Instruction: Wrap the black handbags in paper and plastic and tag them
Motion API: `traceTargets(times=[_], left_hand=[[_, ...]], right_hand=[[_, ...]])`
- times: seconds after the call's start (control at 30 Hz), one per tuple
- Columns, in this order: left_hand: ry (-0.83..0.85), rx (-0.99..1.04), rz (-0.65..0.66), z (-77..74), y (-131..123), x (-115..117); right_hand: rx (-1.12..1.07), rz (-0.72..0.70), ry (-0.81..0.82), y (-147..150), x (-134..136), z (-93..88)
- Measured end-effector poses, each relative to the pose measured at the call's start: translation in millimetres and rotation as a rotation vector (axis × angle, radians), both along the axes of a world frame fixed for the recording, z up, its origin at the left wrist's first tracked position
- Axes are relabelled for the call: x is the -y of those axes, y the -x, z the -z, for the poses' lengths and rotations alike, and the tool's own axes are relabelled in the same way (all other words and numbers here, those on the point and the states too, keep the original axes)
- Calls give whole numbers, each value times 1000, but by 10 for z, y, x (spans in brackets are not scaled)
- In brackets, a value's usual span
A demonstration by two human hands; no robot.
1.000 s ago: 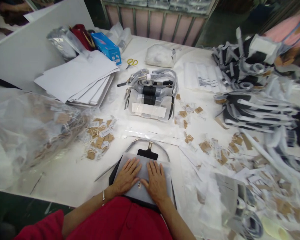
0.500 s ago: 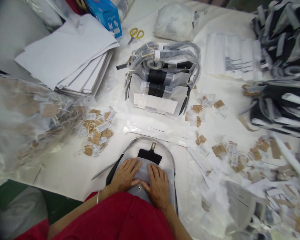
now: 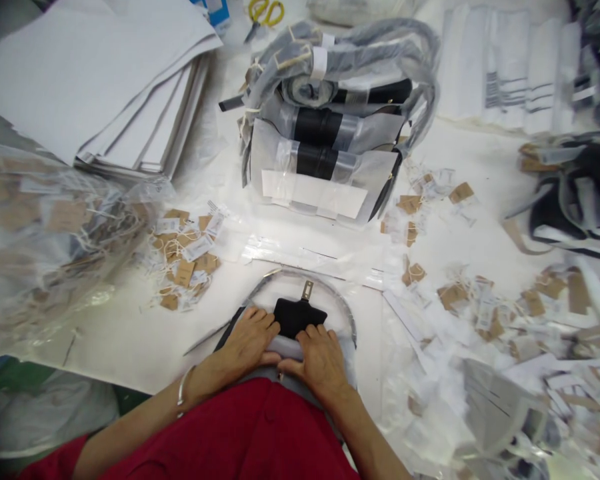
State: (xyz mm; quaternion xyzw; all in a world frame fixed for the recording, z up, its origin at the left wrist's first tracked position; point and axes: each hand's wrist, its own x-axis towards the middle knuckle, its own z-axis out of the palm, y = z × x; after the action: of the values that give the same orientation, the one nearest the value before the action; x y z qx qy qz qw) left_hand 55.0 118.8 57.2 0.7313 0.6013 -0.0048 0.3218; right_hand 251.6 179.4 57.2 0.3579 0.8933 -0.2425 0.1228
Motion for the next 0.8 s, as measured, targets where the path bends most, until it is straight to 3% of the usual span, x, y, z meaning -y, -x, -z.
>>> traceTargets(times=[0.23,0.33,0.43,0.57,0.63,0.73,0.8], left_hand=[[-114,-32,-56,174,-49,41],[-167,-88,-52,213,-86,38],[-188,-96,-43,224,-93,42],[-197,-86,-46,238,-95,59],[-204,-84,-51,249,-101,67],[-217,-65,-64,261,-110,76],[-224,-51,-80,260,-115,79]], right_hand=[[-24,67,122,-39,-43,35],[-181,221,163,-72,-100,3],[-323,444,86,15,-259,-18],[-272,633,22,301,-545,18],[-250,711,94,437,-655,46],[-260,855,337,546,-742,43],[-293,874,439,536,-751,-12]])
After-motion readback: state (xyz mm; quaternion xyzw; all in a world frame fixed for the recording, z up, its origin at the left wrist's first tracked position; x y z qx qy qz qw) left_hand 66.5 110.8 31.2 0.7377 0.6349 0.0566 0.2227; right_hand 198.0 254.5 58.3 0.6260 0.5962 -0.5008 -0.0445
